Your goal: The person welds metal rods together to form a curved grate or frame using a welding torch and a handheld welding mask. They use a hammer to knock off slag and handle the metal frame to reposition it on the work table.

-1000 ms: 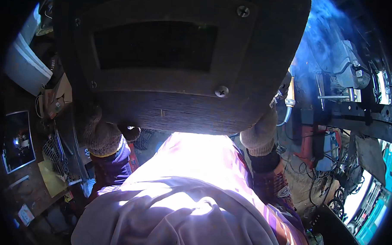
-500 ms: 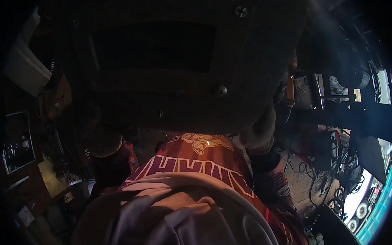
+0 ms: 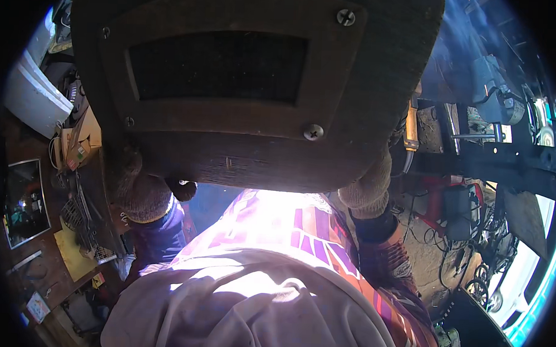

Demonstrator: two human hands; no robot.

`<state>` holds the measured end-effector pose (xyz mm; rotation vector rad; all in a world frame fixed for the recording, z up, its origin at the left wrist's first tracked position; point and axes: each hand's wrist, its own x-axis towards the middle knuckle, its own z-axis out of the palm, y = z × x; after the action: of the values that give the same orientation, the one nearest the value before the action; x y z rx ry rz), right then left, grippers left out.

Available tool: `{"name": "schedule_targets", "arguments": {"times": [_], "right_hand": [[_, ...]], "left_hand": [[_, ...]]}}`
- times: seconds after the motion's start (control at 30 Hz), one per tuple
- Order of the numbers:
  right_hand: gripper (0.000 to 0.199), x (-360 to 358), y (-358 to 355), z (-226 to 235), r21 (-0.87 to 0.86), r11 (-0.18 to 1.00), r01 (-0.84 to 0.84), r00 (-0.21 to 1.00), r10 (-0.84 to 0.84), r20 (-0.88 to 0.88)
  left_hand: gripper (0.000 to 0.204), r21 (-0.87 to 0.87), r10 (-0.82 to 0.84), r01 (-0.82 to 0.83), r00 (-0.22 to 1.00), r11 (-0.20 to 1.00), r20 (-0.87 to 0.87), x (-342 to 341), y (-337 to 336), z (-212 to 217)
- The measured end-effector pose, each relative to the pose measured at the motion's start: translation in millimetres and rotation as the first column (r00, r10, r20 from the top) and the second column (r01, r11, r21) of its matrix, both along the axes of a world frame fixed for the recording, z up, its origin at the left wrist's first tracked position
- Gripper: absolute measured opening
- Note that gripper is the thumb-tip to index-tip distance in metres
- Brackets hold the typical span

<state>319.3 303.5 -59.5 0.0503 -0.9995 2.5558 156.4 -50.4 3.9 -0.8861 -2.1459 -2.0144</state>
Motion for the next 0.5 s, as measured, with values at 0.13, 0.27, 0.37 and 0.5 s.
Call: {"name": "schedule_targets", "arguments": {"times": [0.13,0.27,0.37,0.5], "right_hand": [[0.034,-4.1,-2.3,13.7,0.332,0.942,0.059,0.998,-0.052,-0.029],[0.039,1.4,3.6,3.3,0.532,0.828,0.178,0.972,-0.231,0.034],[0.048,0.7,9.6,13.4,0.981,0.073,0.181,0.884,-0.45,-0.129],[0.058,-3.9,3.5,28.1,0.857,0.456,0.238,0.904,-0.427,-0.023]], "left_hand": [[0.04,-0.204,0.089,-0.095,0.995,0.974,-0.038,0.6,-19.6,-21.7],[0.038,0.126,0.027,-0.008,0.989,0.992,-0.147,7.0,21.6,3.1],[0.038,0.125,0.044,-0.018,0.977,0.992,-0.207,7.2,30.1,13.1],[0.038,0.26,0.063,-0.042,0.995,0.965,-0.073,8.0,33.8,14.0]]}}
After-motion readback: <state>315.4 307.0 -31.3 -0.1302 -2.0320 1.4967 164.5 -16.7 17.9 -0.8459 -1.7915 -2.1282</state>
